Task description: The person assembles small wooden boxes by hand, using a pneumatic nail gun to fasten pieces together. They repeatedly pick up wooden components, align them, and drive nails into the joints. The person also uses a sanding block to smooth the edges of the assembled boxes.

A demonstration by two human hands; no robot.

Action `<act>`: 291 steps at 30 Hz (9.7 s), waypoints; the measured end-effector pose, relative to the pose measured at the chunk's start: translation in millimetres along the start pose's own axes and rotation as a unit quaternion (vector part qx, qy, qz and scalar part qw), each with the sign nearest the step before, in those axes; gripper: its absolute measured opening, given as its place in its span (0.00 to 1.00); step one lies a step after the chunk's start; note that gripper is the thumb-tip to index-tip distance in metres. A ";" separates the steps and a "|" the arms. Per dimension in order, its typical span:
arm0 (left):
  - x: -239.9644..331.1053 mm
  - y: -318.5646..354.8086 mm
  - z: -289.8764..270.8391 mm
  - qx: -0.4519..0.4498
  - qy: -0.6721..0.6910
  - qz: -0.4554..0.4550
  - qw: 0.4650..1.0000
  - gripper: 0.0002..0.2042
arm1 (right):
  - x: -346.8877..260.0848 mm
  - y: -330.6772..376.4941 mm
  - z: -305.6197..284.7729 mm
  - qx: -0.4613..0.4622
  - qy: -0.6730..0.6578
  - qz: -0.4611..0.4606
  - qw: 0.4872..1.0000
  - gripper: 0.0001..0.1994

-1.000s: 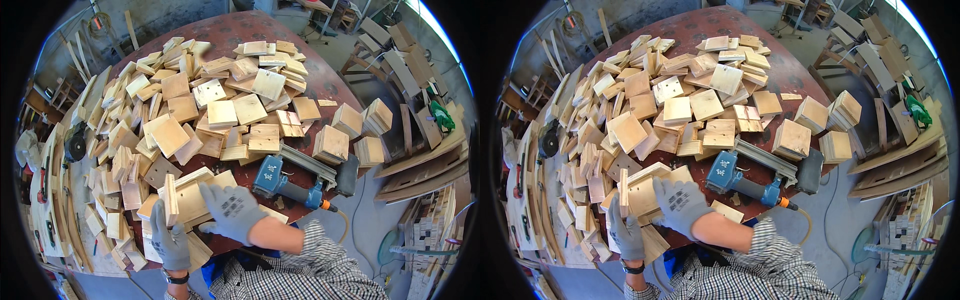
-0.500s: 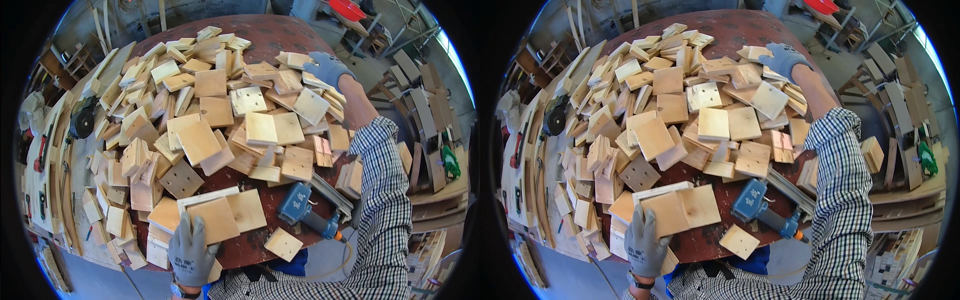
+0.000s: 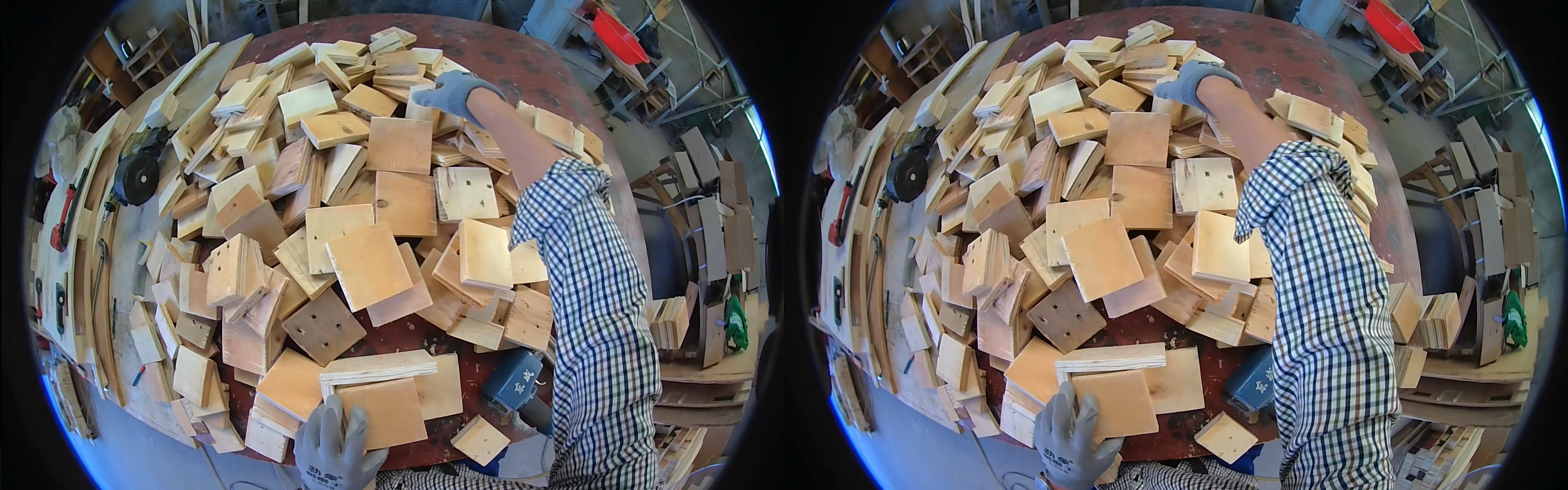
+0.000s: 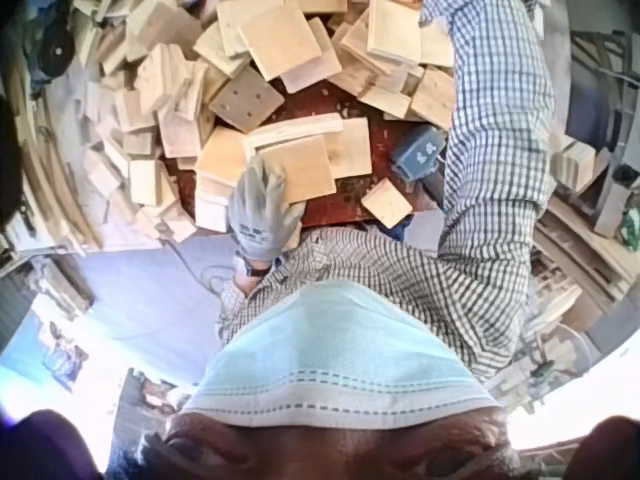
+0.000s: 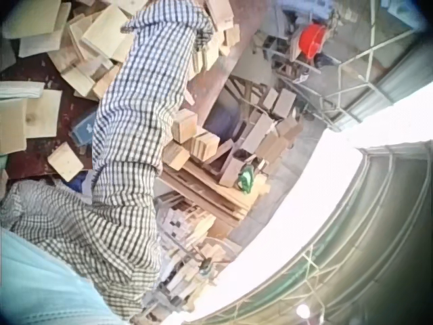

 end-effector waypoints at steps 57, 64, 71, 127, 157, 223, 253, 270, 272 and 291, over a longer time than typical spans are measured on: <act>-5.6 -6.0 -8.2 0.004 0.068 0.011 0.998 0.33 | 2.7 -32.5 -22.5 -0.077 -0.227 -0.023 0.971 0.25; -7.6 -1.2 -6.3 0.019 0.037 0.025 0.999 0.29 | -32.0 -80.0 30.1 0.079 -0.031 0.149 0.985 0.44; -4.5 -2.6 -12.1 0.017 0.010 0.040 0.999 0.26 | 7.0 -95.5 15.6 0.063 -0.373 0.108 0.919 0.21; -50.2 29.7 1.5 0.130 0.406 -0.119 0.897 0.25 | -100.4 509.0 135.9 0.248 -0.054 -0.163 0.953 0.48; 11.6 1.2 -15.6 0.075 -0.040 0.106 0.991 0.34 | 73.3 350.3 35.8 0.194 0.085 0.061 0.975 0.40; -13.2 17.2 -51.5 -0.042 0.642 -0.179 0.745 0.34 | -87.1 519.7 78.1 -0.098 -0.619 -0.039 0.778 0.27; 8.2 9.4 -2.9 0.060 -0.058 0.024 0.996 0.31 | -76.0 491.9 116.7 0.245 -0.090 -0.251 0.932 0.42; 1.1 13.4 -9.6 0.078 0.003 0.005 0.997 0.39 | -96.2 475.3 102.8 0.093 0.083 -0.256 0.959 0.55; 1.0 15.3 -9.2 0.050 -0.011 -0.010 0.999 0.41 | -98.2 473.1 102.7 0.042 0.123 -0.242 0.961 0.55; -347.7 -184.6 -42.5 0.003 -0.098 -0.214 0.972 0.23 | -66.0 360.9 45.7 0.186 0.010 -0.216 0.958 0.39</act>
Point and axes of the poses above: each hand's wrist, its own y-axis away from the middle knuckle, its own z-axis out of the palm, x = y × z, the point moved 8 cm from there along -y, towards the middle knuckle, and after that the axes turned 5 degrees about -y, right-handed, at the moved point
